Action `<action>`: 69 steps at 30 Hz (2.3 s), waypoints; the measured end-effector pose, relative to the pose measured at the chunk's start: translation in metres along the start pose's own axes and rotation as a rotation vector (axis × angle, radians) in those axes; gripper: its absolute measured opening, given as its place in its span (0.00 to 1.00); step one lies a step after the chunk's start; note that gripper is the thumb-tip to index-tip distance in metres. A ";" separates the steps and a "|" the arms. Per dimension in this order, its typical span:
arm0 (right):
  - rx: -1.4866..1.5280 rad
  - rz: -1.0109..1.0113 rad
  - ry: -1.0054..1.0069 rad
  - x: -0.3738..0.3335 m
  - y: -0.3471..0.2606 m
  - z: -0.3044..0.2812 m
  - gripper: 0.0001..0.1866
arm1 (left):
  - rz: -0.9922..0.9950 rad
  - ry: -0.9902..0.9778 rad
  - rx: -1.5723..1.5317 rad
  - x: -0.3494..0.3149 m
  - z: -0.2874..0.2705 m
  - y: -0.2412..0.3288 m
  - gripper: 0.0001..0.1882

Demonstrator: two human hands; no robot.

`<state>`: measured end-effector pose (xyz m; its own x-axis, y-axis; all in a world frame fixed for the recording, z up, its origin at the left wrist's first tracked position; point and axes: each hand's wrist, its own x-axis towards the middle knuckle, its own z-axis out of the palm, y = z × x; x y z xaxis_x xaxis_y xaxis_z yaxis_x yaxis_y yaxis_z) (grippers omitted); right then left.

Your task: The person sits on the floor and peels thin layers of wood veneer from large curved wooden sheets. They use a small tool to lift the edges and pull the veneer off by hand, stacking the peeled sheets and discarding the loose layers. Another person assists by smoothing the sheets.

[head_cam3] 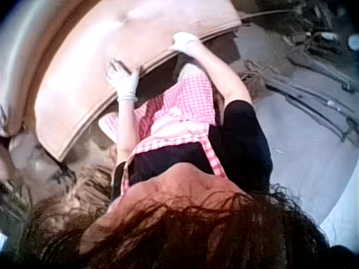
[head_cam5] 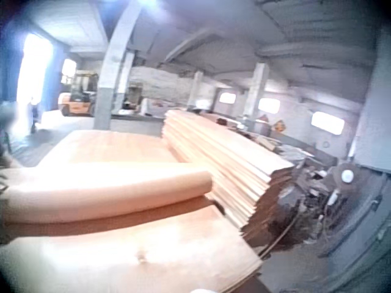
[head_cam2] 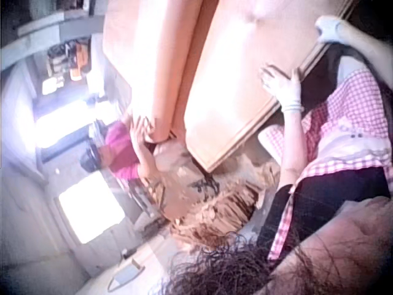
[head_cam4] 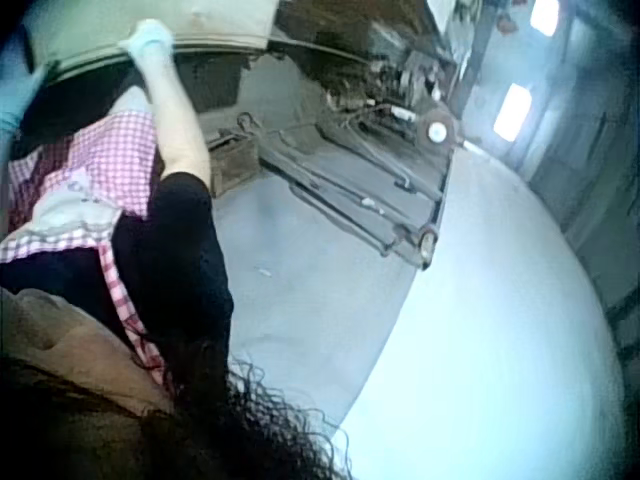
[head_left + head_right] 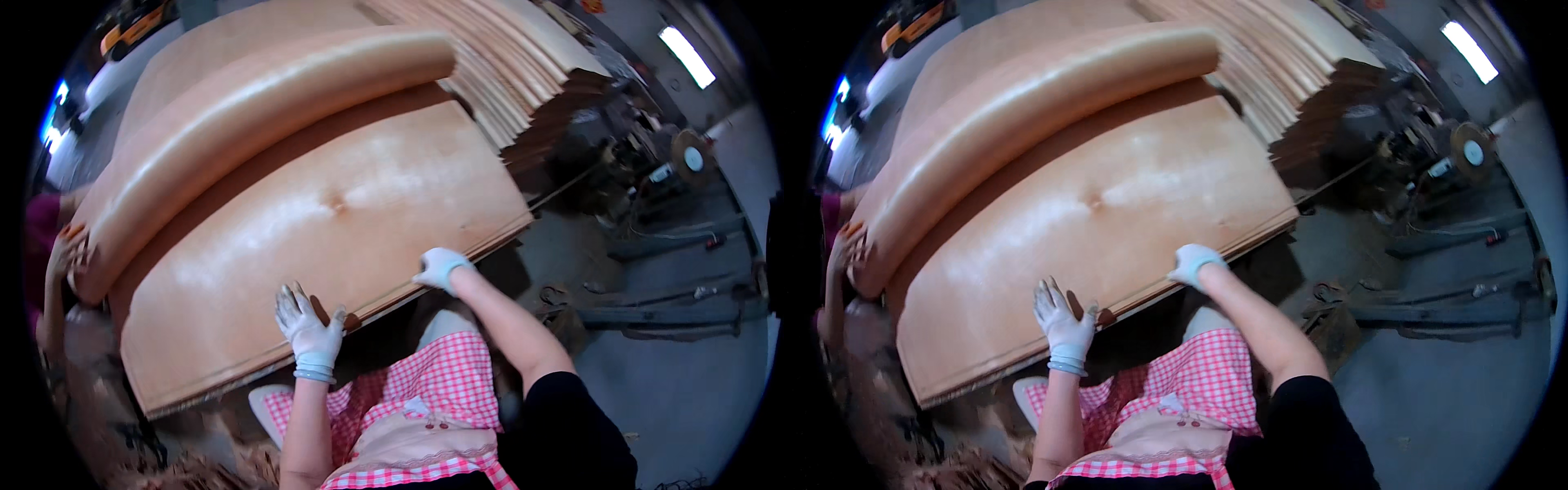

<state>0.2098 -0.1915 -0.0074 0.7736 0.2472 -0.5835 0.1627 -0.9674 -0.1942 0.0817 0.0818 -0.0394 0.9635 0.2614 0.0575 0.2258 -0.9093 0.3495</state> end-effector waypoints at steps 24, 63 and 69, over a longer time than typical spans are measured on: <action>0.623 0.247 0.971 0.009 0.228 0.014 0.13 | -0.012 0.218 -0.202 -0.017 0.019 0.010 0.31; -0.094 0.092 0.010 0.006 0.022 -0.005 0.24 | -1.035 0.493 0.216 -0.067 -0.141 -0.380 0.26; -0.051 -0.010 -0.012 0.010 0.012 -0.003 0.22 | -0.175 0.165 0.073 -0.008 -0.024 -0.102 0.47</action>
<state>0.2212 -0.2007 -0.0133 0.7646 0.2572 -0.5910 0.2018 -0.9664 -0.1595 0.0470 0.1803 -0.0530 0.8733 0.4613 0.1564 0.4032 -0.8648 0.2994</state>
